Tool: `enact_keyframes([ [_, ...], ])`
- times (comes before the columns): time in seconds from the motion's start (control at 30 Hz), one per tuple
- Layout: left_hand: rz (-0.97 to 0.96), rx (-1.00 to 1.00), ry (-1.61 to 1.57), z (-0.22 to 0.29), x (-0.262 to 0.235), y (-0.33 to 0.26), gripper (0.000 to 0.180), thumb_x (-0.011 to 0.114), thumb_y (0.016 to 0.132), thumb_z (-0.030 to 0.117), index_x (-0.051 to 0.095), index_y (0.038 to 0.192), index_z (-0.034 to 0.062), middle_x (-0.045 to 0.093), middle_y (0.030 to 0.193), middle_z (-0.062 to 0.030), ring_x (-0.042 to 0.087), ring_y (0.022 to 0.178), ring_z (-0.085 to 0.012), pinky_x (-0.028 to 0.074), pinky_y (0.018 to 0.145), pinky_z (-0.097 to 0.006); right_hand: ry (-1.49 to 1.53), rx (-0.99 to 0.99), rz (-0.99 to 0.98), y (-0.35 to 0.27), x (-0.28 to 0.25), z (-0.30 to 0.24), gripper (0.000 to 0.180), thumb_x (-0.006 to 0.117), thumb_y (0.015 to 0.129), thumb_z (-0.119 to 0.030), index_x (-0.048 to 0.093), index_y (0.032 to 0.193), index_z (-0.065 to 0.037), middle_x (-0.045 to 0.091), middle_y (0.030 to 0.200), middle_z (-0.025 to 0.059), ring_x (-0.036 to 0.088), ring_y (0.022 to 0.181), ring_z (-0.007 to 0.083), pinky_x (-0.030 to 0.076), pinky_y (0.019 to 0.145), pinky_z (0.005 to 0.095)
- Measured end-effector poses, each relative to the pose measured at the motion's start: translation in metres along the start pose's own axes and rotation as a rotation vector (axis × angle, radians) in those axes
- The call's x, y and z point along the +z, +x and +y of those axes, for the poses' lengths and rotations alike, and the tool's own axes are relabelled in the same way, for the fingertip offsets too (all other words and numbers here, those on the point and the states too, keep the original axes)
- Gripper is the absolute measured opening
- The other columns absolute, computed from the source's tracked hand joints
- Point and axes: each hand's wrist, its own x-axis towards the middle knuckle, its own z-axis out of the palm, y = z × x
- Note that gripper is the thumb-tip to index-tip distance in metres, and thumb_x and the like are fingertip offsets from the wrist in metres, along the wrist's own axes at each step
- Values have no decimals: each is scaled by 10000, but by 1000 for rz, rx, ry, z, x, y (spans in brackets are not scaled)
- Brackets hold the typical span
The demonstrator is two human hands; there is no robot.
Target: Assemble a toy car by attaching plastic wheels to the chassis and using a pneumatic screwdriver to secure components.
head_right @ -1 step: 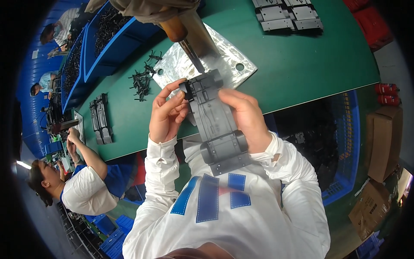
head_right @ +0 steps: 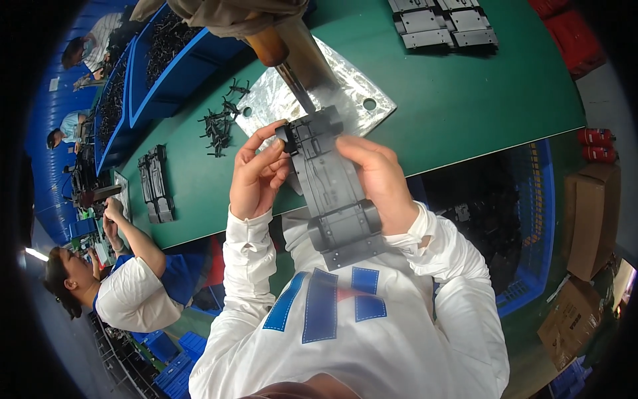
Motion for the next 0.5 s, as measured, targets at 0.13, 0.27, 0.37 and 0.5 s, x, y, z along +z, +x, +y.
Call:
enact_keyframes([
  [0.13, -24, -6, -63, 2, -5, 9, 379, 662, 880, 75, 554, 1234, -10, 656, 849, -72, 524, 566, -91, 356, 476, -195, -4, -31, -15, 6, 3, -4, 238, 567, 947, -145, 639, 1090, 31, 658, 1005, 53, 612, 885, 115, 484, 790, 254],
  [0.27, -51, 22, -78, 6, -5, 11, 391, 661, 878, 76, 554, 1244, -9, 649, 838, -60, 512, 569, -82, 345, 474, -182, -53, -73, -29, 5, 10, -8, 233, 560, 949, -144, 640, 1083, 30, 655, 1001, 49, 606, 877, 112, 478, 786, 250],
  [0.37, -60, 38, -83, 8, -5, 12, 397, 661, 877, 78, 556, 1250, -11, 640, 822, -50, 503, 567, -80, 337, 469, -179, -42, -78, -10, 3, 18, -10, 236, 554, 952, -143, 638, 1079, 38, 656, 1002, 53, 606, 878, 114, 479, 789, 253],
  [0.5, -59, 55, -68, 8, -7, 15, 398, 658, 882, 90, 557, 1253, -14, 625, 798, -38, 494, 566, -82, 330, 464, -181, -25, -81, -25, 5, 19, -12, 244, 553, 952, -136, 633, 1084, 54, 659, 1012, 65, 610, 887, 121, 483, 792, 256],
])
